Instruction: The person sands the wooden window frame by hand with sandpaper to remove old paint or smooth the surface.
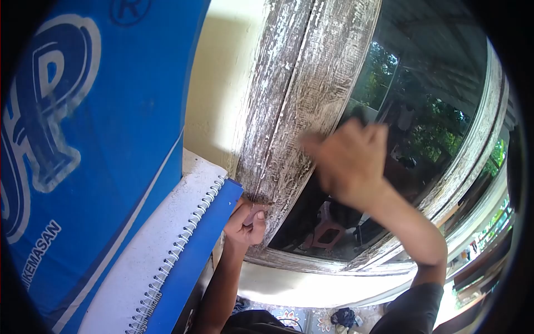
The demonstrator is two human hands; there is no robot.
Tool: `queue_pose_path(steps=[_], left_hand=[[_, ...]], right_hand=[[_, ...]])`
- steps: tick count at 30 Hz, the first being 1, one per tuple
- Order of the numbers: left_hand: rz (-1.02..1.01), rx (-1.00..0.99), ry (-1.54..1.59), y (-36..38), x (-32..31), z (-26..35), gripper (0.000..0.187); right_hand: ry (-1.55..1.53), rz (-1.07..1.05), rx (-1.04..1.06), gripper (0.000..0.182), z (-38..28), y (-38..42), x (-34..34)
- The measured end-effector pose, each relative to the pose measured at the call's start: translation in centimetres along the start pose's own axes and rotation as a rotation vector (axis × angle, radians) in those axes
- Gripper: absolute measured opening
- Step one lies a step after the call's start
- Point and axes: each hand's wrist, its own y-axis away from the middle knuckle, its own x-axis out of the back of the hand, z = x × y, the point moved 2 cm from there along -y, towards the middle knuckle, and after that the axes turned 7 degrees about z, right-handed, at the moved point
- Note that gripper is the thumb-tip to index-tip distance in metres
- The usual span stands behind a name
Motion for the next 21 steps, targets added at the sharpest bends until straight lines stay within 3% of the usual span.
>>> queue_pose_path(steps=[1, 6, 7, 9, 13, 15, 17, 18, 19, 21], left_hand=[[-0.005, 0.002, 0.005, 0.2, -0.1, 0.1, 0.025], [0.025, -0.036, -0.011, 0.2, -0.6, 0.0, 0.03], [0.011, -0.02, -0.022, 0.4, -0.4, 0.0, 0.03], [0.054, 0.008, 0.07, 0.6, -0.2, -0.1, 0.035], [0.131, 0.004, 0.076, 0.8, -0.4, -0.1, 0.039], [0.131, 0.012, 0.059, 0.7, -0.4, -0.2, 0.039], [0.127, 0.025, 0.057, 1.2, -0.1, -0.1, 0.04], [0.134, 0.033, 0.07, 1.3, -0.1, -0.3, 0.04], [0.146, 0.038, 0.084, 1.3, -0.2, -0.4, 0.04], [0.178, 0.022, 0.078, 1.0, -0.5, -0.3, 0.04]], right_hand=[[-0.109, 0.107, 0.008, 0.019, -1.1, 1.5, -0.4], [0.052, 0.352, -0.15, 0.017, 3.7, -2.6, -0.1], [0.037, 0.338, -0.163, 0.017, 1.5, -1.2, -0.4], [-0.114, 0.06, 0.011, 0.019, -4.3, 2.4, -1.0], [-0.048, 0.13, -0.054, 0.026, -2.5, 0.9, -0.6], [0.059, 0.478, -0.063, 0.03, 0.0, -0.1, -1.9], [-0.088, -0.006, -0.096, 0.028, -5.0, 3.7, -1.3], [-0.115, 0.056, 0.045, 0.023, -7.5, 6.1, -1.4], [-0.198, 0.035, 0.047, 0.02, -8.7, 7.7, -1.3], [-0.051, 0.112, -0.047, 0.024, -6.8, 6.0, -1.2]])
